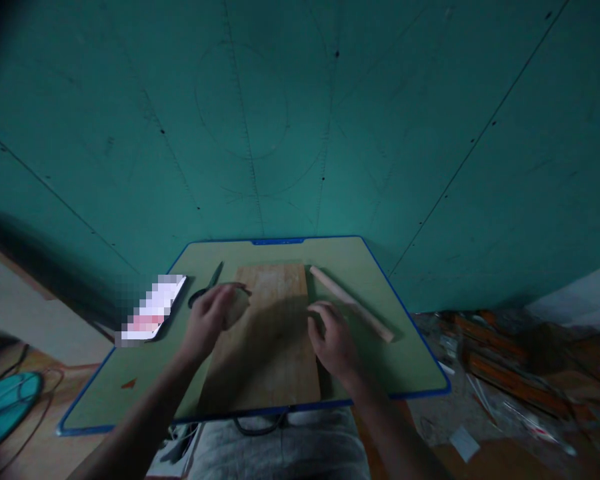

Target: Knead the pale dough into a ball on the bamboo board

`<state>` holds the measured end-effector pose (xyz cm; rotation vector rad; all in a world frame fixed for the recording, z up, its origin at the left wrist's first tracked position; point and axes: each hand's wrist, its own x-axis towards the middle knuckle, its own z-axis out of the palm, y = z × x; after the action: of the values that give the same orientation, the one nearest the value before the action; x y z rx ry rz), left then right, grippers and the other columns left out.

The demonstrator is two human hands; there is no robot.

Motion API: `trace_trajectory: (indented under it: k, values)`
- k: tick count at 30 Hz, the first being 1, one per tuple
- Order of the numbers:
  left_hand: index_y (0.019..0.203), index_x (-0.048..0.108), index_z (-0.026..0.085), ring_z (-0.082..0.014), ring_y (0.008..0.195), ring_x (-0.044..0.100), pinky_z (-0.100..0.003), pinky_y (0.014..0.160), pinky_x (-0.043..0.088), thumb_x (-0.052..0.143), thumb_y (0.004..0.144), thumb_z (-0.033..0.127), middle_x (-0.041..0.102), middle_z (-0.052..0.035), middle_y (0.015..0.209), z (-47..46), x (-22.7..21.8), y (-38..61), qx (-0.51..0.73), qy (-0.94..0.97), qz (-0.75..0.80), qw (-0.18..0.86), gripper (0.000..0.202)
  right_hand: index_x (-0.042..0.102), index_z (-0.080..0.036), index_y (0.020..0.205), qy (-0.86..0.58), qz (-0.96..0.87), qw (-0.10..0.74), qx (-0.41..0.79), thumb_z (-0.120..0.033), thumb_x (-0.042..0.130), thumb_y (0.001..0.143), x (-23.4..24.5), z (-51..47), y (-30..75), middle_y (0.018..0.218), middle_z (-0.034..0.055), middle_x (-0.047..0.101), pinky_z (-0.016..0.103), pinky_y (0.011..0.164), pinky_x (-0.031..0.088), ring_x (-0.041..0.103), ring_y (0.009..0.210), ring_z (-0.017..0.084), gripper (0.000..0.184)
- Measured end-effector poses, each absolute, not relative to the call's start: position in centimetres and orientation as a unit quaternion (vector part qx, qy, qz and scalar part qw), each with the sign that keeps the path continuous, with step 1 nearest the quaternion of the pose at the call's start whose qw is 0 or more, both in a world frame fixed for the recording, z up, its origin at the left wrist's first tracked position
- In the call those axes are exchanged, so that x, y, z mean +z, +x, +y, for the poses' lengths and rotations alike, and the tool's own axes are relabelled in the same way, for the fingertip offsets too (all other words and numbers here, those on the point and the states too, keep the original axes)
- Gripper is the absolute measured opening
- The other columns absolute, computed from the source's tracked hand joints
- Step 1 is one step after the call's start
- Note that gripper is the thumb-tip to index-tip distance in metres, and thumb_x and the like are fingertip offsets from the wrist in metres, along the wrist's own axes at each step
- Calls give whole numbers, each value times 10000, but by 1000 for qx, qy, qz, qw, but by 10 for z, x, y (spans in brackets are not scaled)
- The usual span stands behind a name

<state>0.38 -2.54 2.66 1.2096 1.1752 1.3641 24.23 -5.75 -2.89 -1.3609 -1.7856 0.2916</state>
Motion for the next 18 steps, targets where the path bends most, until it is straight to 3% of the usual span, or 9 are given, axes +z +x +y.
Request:
trace_trajectory:
  k: [3,6,8,11,18]
  values:
    - [739,638,154,-148,540,588,-233,474,467,580,778,487,646,-45,655,-4,35,-15,626,283,422,591,341,615,-208,1083,-535,-735,398,121,-266,438,931,-23,-55,233,1121,105,674,418,973,506,621,1112,235,240]
    - [753,615,149,-147,563,619,-232,486,500,552,804,444,642,-49,661,6,33,-21,615,185,408,649,306,554,-161,1283,-518,-784,320,121,-321,429,954,-14,-50,209,1368,145,571,436,1064,443,516,1289,251,387]
    - [750,606,147,-146,569,630,-228,487,514,562,814,411,654,-60,680,8,28,-18,605,160,425,655,275,501,-114,1369,-492,-828,245,108,-390,431,963,-8,-47,188,1482,174,460,459,1113,385,421,1376,283,496]
    - [739,596,153,-131,546,615,-213,484,511,571,821,365,656,-55,672,9,17,-11,600,144,438,654,228,489,-55,1387,-450,-875,155,84,-521,429,954,-6,-45,160,1490,217,434,501,1167,287,364,1407,329,639]
    - [735,599,165,-136,570,621,-240,563,516,658,739,415,647,-17,650,10,-6,-3,643,290,439,557,256,413,-31,1447,-373,-919,92,83,-596,425,932,-12,-58,168,1539,221,344,487,1204,211,288,1446,327,765]
